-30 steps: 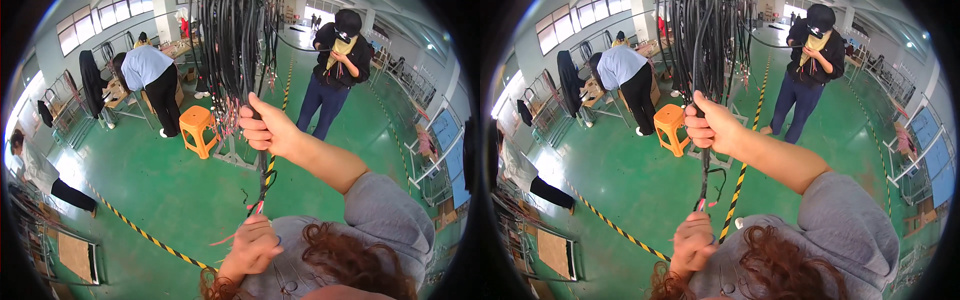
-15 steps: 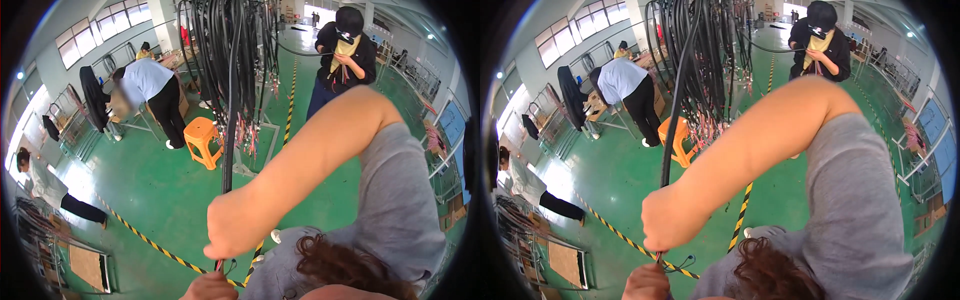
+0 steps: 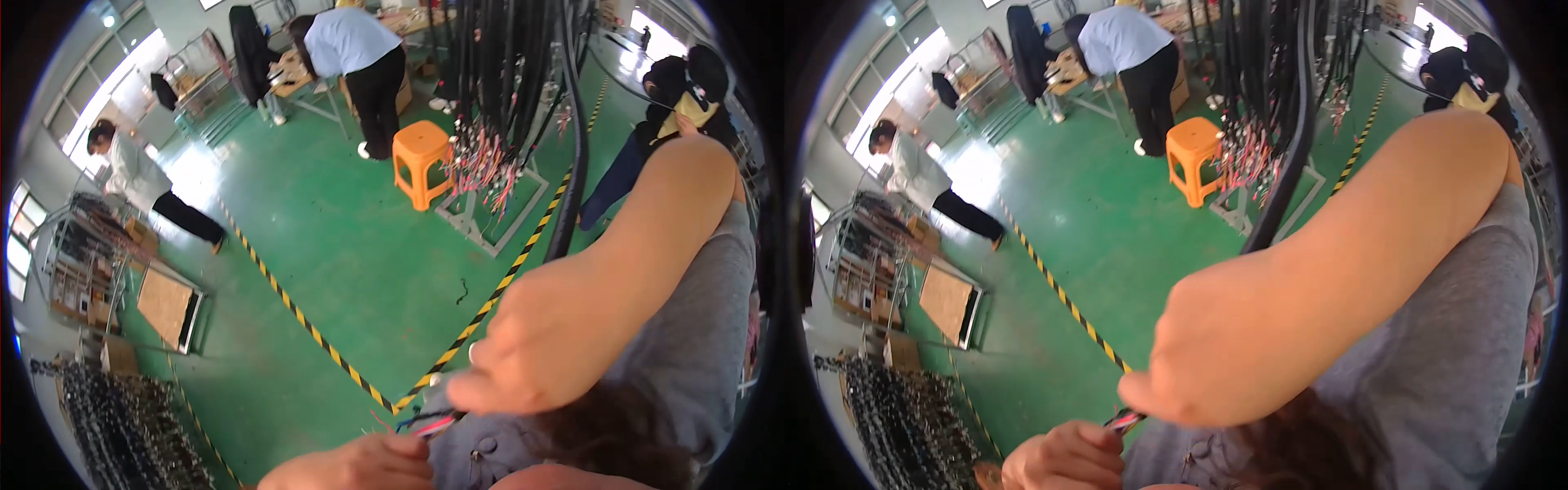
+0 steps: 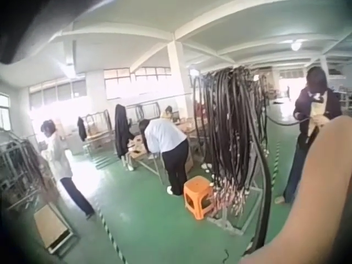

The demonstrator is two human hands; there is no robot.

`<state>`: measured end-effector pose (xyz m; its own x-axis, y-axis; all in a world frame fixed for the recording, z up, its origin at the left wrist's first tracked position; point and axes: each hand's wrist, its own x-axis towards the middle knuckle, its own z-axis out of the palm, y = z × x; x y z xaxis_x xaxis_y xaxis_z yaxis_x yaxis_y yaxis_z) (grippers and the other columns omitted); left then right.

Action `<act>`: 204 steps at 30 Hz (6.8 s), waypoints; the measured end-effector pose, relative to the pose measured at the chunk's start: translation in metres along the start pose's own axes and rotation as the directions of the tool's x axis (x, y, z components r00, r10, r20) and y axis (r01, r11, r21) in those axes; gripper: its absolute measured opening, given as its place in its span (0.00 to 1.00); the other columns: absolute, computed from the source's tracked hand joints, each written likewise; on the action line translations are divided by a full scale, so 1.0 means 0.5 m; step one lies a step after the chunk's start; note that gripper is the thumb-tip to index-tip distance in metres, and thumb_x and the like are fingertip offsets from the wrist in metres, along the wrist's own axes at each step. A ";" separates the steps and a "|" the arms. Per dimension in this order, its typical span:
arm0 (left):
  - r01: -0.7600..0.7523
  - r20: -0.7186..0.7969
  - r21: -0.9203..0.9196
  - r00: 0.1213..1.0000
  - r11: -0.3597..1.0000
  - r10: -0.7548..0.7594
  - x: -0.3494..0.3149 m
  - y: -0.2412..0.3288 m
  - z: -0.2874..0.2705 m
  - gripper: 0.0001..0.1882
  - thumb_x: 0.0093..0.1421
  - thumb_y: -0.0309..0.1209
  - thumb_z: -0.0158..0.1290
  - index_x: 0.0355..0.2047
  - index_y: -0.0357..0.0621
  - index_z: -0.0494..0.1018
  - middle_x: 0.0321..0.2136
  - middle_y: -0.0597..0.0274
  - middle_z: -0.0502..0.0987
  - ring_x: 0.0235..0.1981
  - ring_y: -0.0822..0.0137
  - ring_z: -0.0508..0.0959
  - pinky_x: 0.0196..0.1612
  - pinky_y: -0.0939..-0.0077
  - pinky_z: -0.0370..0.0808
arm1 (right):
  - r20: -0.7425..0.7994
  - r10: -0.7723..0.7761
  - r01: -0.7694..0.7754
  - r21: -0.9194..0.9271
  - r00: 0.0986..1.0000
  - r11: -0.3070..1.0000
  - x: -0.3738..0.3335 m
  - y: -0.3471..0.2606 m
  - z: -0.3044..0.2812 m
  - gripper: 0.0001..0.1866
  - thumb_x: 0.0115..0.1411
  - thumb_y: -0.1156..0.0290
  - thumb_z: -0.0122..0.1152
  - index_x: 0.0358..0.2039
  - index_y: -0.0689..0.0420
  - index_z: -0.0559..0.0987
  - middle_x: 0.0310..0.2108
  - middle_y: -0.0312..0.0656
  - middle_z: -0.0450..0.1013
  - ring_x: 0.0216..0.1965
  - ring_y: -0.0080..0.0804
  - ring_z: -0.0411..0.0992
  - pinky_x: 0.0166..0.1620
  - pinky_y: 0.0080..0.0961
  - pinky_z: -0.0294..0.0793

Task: Organizing and sorting bunches of electrical wires in a factory setting.

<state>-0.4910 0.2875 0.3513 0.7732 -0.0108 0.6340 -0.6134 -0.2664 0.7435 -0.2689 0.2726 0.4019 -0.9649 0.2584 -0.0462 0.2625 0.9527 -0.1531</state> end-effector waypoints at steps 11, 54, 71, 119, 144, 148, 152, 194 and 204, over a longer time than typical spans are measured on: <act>0.169 0.058 0.038 0.984 0.985 -0.171 0.005 -0.073 -0.055 0.10 0.58 0.32 0.44 0.26 0.37 0.67 0.16 0.60 0.61 0.17 0.61 0.65 0.26 0.68 0.62 | 0.037 0.148 -0.150 0.066 0.988 0.987 -0.014 0.074 0.035 0.09 0.51 0.69 0.49 0.18 0.57 0.63 0.09 0.35 0.58 0.09 0.32 0.63 0.10 0.25 0.62; 0.013 -0.019 -0.071 1.000 0.997 -0.014 0.081 -0.100 -0.069 0.14 0.57 0.30 0.47 0.17 0.37 0.66 0.08 0.66 0.58 0.08 0.69 0.57 0.18 0.74 0.51 | -0.020 0.324 -0.324 -0.140 0.946 0.936 -0.060 0.080 -0.001 0.18 0.31 0.54 0.61 0.12 0.51 0.64 0.09 0.32 0.57 0.09 0.33 0.56 0.15 0.31 0.51; -0.245 -0.679 -0.640 0.623 0.728 -0.387 -0.045 -0.207 -0.001 0.20 0.58 0.45 0.44 0.16 0.44 0.63 0.08 0.69 0.58 0.11 0.72 0.54 0.22 0.74 0.53 | -0.306 0.132 -0.178 -0.126 0.943 0.976 0.002 0.126 0.175 0.15 0.46 0.61 0.58 0.21 0.57 0.66 0.15 0.35 0.59 0.18 0.29 0.64 0.20 0.23 0.61; 0.286 0.023 -0.942 0.575 0.175 -0.818 0.083 -0.313 -0.100 0.17 0.63 0.38 0.35 0.22 0.43 0.64 0.08 0.76 0.48 0.12 0.78 0.46 0.20 0.80 0.49 | -0.194 0.791 -0.413 0.767 0.580 0.491 -0.149 -0.003 0.351 0.11 0.54 0.67 0.53 0.22 0.60 0.67 0.13 0.43 0.62 0.13 0.43 0.62 0.18 0.34 0.61; 0.820 -0.726 -0.373 0.033 0.434 -0.686 -0.379 -0.334 0.109 0.12 0.61 0.30 0.41 0.28 0.38 0.73 0.09 0.75 0.55 0.13 0.83 0.55 0.16 0.86 0.51 | -0.165 0.969 0.793 0.607 0.186 -0.049 0.133 0.230 0.460 0.10 0.61 0.65 0.46 0.34 0.58 0.70 0.31 0.43 0.71 0.40 0.36 0.69 0.50 0.36 0.65; 0.690 -0.701 -0.485 0.060 0.537 -0.711 -0.380 -0.361 0.105 0.13 0.61 0.31 0.39 0.30 0.38 0.72 0.09 0.74 0.59 0.13 0.82 0.57 0.18 0.86 0.53 | -0.131 0.953 0.796 0.587 0.272 -0.146 0.136 0.232 0.485 0.13 0.61 0.62 0.46 0.24 0.56 0.69 0.14 0.28 0.58 0.17 0.17 0.58 0.30 0.16 0.61; 0.597 -0.693 -0.526 0.112 0.606 -0.712 -0.368 -0.396 0.131 0.12 0.61 0.31 0.40 0.31 0.37 0.72 0.10 0.72 0.61 0.13 0.80 0.58 0.18 0.84 0.56 | -0.004 0.977 0.806 0.566 0.213 -0.173 0.135 0.214 0.498 0.23 0.62 0.58 0.43 0.11 0.49 0.57 0.11 0.26 0.45 0.13 0.15 0.42 0.18 0.14 0.45; 0.252 -0.776 -0.622 -0.067 0.741 -0.628 -0.293 -0.419 0.169 0.10 0.56 0.30 0.51 0.36 0.38 0.74 0.22 0.61 0.76 0.17 0.78 0.70 0.23 0.85 0.68 | 0.197 0.871 0.787 0.373 0.450 -0.492 0.096 0.232 0.548 0.26 0.64 0.57 0.31 0.09 0.51 0.53 0.08 0.28 0.43 0.09 0.18 0.39 0.13 0.16 0.38; 0.425 -0.847 -0.525 -0.177 0.738 -0.500 -0.249 -0.416 0.167 0.06 0.55 0.28 0.52 0.26 0.37 0.70 0.16 0.64 0.73 0.13 0.79 0.68 0.16 0.85 0.65 | 0.178 0.885 0.770 0.439 0.431 -0.463 0.114 0.213 0.541 0.26 0.64 0.57 0.32 0.09 0.51 0.54 0.08 0.28 0.43 0.09 0.17 0.40 0.13 0.16 0.39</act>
<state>-0.4465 0.2638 0.1001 0.0337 0.9520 -0.3042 -0.2084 0.3044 0.9295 -0.2948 0.3454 0.1158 -0.1829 0.9257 -0.3310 -0.8623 -0.3128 -0.3982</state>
